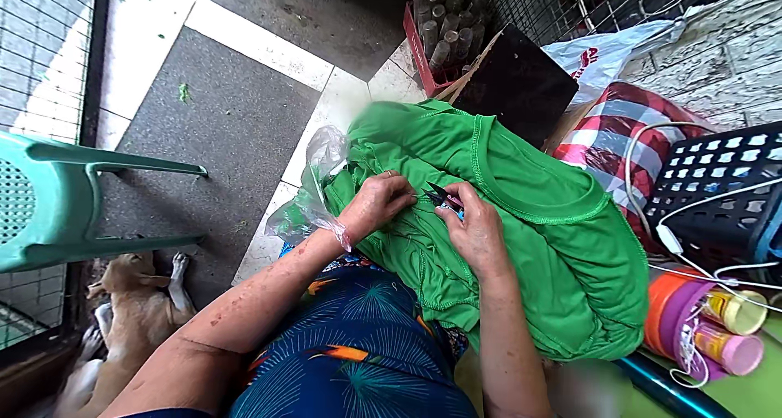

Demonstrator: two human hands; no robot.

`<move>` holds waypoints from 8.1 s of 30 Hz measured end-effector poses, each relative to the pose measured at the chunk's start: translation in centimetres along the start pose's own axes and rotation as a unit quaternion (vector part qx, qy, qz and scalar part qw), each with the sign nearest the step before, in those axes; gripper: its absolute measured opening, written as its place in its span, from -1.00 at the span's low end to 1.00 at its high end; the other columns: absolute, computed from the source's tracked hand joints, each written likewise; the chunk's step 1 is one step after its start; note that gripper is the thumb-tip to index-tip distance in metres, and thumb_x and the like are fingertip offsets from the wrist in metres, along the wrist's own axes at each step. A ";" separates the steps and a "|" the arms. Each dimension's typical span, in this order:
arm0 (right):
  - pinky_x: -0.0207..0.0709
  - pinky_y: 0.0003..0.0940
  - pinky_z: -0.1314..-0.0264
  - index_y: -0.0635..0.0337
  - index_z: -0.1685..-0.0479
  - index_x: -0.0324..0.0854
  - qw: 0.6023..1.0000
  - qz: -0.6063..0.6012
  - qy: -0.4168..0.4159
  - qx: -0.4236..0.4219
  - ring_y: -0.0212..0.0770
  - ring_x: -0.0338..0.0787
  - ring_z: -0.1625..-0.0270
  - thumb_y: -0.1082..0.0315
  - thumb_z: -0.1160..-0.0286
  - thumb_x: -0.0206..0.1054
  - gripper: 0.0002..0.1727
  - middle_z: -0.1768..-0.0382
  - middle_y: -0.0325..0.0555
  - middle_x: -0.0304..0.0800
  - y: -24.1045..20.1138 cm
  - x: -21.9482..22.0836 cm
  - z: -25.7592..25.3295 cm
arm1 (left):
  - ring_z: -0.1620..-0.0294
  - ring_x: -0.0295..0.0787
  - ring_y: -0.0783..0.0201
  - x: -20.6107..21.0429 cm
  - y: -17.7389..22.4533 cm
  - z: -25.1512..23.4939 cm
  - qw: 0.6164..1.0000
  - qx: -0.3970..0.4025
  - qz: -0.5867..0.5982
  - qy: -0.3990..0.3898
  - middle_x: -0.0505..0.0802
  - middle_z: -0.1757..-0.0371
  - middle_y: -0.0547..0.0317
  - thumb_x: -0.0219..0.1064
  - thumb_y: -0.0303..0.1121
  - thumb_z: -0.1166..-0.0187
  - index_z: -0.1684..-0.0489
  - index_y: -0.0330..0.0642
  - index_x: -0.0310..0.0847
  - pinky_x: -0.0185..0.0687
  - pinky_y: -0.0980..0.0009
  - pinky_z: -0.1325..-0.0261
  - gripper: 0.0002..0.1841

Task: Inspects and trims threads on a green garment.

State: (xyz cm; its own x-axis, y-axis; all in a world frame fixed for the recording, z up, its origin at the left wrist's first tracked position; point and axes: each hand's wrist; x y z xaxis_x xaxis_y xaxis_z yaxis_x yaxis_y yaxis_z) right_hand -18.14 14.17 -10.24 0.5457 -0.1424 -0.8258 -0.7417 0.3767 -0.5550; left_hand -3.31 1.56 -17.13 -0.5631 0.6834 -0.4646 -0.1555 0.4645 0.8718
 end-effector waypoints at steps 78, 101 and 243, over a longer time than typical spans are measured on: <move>0.61 0.37 -0.02 0.48 -0.04 0.71 0.993 0.102 -0.050 0.022 0.38 0.81 -0.01 0.53 -0.58 0.34 -0.81 0.04 0.41 0.77 -1.3 -2.8 -2.3 | -0.04 0.78 -0.26 -8.9 -0.1 7.1 0.940 -0.235 -0.134 -0.207 0.85 0.13 -0.25 0.45 -0.41 -0.58 -0.01 -0.40 0.76 0.56 -0.25 -0.23 -0.78; 0.62 0.18 -0.09 0.46 -0.01 0.73 0.999 -0.039 -0.031 -0.016 0.17 0.81 0.01 0.48 -0.45 0.49 -0.75 0.02 0.29 0.80 4.2 -4.5 -3.6 | -0.32 0.64 -0.30 3.6 4.4 -4.5 0.991 -0.082 -0.014 0.101 0.63 -0.36 -0.43 0.26 -0.60 -0.51 -0.45 -0.44 0.41 0.58 -0.11 -0.32 -0.53; 0.55 0.27 0.04 0.20 -0.09 0.76 0.981 0.133 -0.140 0.015 0.28 0.82 0.00 0.41 -0.63 0.31 -0.80 0.10 0.25 0.79 1.2 -3.3 -3.8 | 0.42 0.67 0.41 3.4 0.6 -1.3 0.990 -0.049 0.115 0.067 0.74 0.33 0.09 0.11 -0.37 -0.82 0.02 -0.32 0.56 0.66 0.52 0.23 -0.82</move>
State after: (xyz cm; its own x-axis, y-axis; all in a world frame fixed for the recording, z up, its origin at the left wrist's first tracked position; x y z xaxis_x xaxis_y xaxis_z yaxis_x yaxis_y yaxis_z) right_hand -22.32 11.60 -8.61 0.4228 0.2202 -0.8790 -0.8627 0.3946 -0.3162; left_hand -6.36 3.47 -17.96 -0.6948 0.6803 -0.2333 -0.0846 0.2448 0.9659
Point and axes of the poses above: each hand's wrist, its own z-axis away from the middle knuckle, its own x-axis out of the palm, y = z × x
